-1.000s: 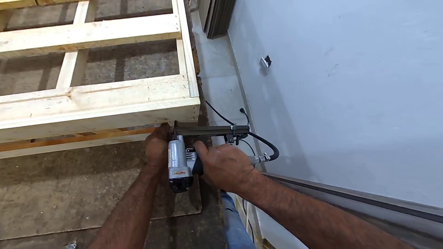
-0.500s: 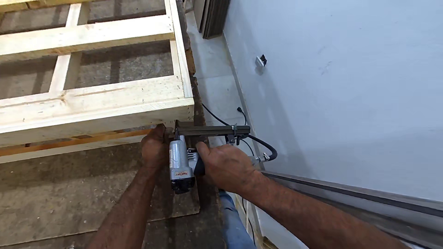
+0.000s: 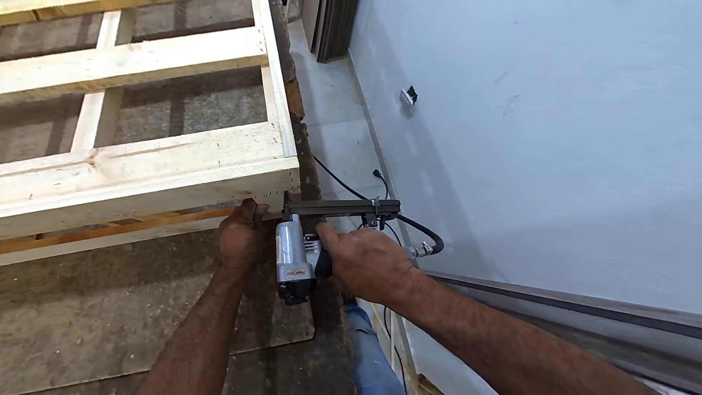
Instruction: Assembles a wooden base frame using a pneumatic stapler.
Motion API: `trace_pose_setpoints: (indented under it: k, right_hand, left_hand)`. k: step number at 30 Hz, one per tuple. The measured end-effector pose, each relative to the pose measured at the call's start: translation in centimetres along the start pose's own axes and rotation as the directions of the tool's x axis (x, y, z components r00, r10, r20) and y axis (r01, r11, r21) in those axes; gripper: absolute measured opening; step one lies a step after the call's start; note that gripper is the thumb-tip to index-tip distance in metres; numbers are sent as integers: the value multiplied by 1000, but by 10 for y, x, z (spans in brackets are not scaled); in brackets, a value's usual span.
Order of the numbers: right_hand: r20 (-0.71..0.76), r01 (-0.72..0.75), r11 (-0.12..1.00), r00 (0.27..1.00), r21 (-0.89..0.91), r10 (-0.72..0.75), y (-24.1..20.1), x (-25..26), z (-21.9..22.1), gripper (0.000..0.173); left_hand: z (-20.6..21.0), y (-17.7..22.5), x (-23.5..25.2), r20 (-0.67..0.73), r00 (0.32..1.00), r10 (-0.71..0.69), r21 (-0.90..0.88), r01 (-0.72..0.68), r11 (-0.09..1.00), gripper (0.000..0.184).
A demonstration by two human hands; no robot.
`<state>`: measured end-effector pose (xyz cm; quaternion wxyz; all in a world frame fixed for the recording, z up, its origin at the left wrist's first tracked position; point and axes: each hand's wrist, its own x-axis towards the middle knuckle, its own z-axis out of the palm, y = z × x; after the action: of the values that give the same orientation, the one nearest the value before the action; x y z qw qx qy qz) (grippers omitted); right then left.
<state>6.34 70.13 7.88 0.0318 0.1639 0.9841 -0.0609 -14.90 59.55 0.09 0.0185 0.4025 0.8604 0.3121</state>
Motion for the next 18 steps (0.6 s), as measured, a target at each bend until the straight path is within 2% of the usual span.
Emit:
trace_pose_setpoints:
  k: [4, 7, 8, 10, 15, 18]
  right_hand:
    - [68, -43, 999, 997, 30, 41, -2, -1, -5, 45]
    - [78, -20, 999, 997, 36, 18, -8, 0, -9, 62]
    - [94, -11, 999, 996, 36, 7, -11, 2, -12, 63]
    - [131, 0, 999, 991, 33, -4, -17, 8, -17, 56]
    - [196, -18, 999, 981, 45, 9, -21, 18, -19, 52]
    - [199, -30, 999, 980, 40, 22, -19, 15, -18, 53]
  left_hand:
    - [3, -2, 0, -19, 1000, 2, -12, -2, 1000, 32]
    - [2, 0, -1, -37, 999, 15, -17, -16, 1000, 31]
    - [1, 2, -1, -33, 999, 12, -7, -13, 1000, 30]
    - [-3, 5, -1, -15, 1000, 2, 10, -2, 1000, 28]
    - [-4, 3, 0, 21, 999, -40, 37, 39, 999, 18]
    - [-4, 3, -1, 17, 999, -28, 24, 28, 999, 22]
